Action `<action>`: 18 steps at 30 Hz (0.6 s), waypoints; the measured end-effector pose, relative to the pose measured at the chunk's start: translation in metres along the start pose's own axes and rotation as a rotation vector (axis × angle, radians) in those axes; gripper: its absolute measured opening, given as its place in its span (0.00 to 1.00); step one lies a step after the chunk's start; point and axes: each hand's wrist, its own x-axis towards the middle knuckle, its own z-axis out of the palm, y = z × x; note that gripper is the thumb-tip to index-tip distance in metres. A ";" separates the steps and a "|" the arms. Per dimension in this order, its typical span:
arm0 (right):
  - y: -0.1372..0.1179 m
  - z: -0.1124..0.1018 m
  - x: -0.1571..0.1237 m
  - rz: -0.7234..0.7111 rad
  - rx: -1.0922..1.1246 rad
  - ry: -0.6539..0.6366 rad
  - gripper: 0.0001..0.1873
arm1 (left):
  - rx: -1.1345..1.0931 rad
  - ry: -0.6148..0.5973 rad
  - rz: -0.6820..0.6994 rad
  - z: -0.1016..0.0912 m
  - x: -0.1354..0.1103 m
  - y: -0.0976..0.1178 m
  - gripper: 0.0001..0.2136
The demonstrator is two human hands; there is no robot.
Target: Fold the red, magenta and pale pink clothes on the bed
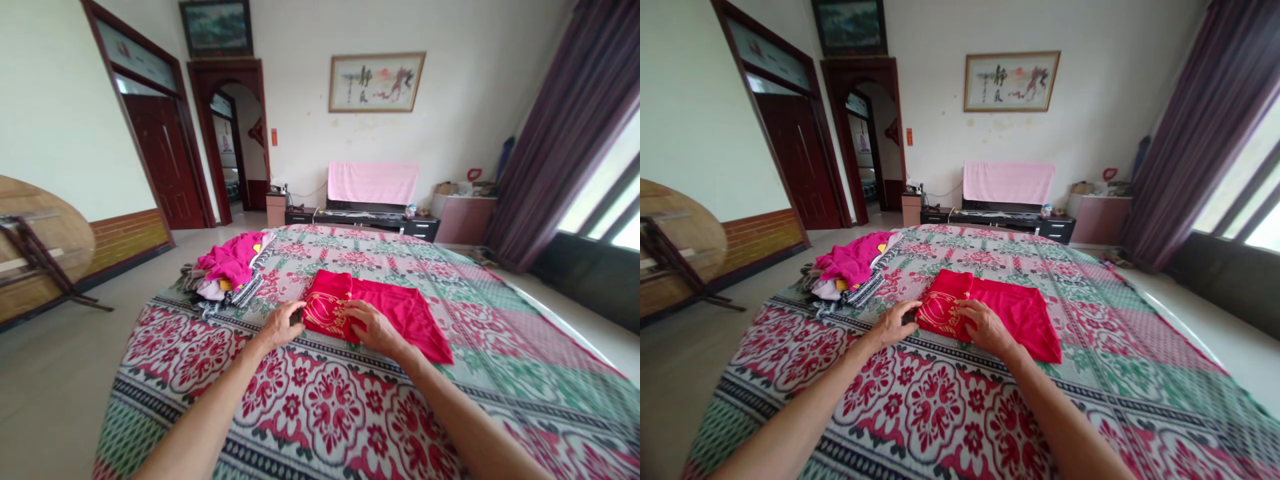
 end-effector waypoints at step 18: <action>-0.005 0.005 -0.004 0.026 0.008 0.045 0.20 | 0.193 0.082 -0.025 0.007 -0.003 0.017 0.13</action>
